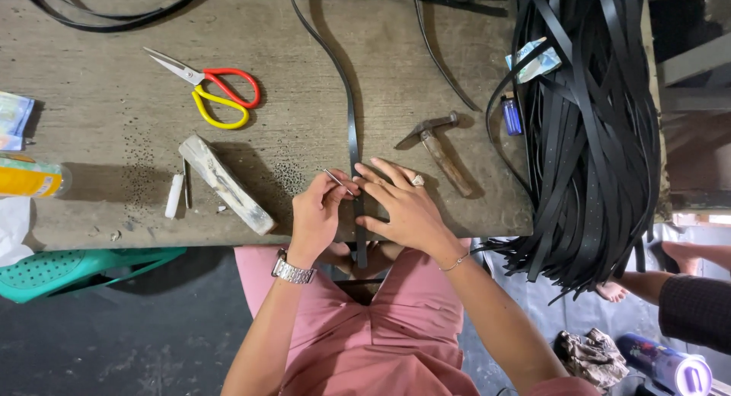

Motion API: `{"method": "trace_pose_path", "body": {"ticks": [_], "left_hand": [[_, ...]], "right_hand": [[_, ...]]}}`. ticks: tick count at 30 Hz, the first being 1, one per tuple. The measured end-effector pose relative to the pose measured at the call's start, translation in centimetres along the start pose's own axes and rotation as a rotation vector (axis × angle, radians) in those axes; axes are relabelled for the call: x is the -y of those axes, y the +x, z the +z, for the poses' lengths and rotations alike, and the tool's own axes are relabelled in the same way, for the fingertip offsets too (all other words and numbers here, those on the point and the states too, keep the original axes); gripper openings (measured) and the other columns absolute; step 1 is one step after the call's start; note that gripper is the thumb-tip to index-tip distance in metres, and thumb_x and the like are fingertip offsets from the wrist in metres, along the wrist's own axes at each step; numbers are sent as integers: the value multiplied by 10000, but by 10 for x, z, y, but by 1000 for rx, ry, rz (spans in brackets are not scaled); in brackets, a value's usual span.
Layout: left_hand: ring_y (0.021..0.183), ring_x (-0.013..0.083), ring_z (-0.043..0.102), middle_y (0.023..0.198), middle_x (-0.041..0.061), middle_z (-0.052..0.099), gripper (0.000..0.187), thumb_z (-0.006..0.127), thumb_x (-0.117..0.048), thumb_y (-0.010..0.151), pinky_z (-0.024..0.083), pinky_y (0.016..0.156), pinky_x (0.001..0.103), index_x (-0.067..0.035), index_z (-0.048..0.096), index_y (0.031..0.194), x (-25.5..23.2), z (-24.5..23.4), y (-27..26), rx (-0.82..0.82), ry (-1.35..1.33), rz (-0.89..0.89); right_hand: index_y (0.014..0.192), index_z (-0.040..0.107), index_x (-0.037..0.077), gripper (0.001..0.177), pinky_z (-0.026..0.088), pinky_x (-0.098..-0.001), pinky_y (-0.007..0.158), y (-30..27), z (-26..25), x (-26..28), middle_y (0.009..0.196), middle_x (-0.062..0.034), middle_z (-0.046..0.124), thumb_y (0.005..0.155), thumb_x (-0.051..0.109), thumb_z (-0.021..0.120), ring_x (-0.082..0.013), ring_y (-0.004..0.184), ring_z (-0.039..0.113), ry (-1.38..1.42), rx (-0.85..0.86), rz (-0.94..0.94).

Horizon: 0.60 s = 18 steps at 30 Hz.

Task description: Using a hammer and a punch tool to create holes in leather straps on a workbench.

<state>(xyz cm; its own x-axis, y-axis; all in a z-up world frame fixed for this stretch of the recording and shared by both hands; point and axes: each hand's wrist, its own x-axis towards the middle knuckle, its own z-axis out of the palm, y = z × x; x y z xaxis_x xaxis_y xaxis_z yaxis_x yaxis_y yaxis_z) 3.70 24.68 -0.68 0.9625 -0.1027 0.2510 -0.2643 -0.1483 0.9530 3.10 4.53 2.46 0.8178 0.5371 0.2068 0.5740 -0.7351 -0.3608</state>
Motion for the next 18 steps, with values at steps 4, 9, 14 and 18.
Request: {"method": "trace_pose_path", "body": {"ticks": [4,9,14,18], "left_hand": [[762,199,779,899,91,799,149,566,34,1017,614,780,329,-17,632,1141,-2,0,0,9,12,6],[772,193,780,899,80,800,153,565,9,1024,609,786,327,-31,638,1152,-4,0,0,19,30,11],[780,182,772,878,48,786,137,573,17,1017,598,788,338,-61,658,1090,-14,-1,2,38,72,18],[772,170,764,852,26,775,137,578,0,1016,595,789,334,-93,678,1023,-7,1,2,60,83,22]], "right_hand": [[1428,549,175,653,351,-461,1128,0,1,-1,1502,-26,559,935,599,597,-245,1469,403,4,11,7],[1450,531,175,661,337,-466,1132,-1,1,0,1535,-20,527,945,599,586,-241,1480,384,24,32,23],[1400,560,153,644,342,-459,1136,-1,1,1,1554,-9,506,945,607,592,-233,1481,382,2,27,23],[1395,561,150,640,334,-461,1148,2,-4,3,1555,-12,504,947,605,593,-233,1479,384,9,39,29]]}}
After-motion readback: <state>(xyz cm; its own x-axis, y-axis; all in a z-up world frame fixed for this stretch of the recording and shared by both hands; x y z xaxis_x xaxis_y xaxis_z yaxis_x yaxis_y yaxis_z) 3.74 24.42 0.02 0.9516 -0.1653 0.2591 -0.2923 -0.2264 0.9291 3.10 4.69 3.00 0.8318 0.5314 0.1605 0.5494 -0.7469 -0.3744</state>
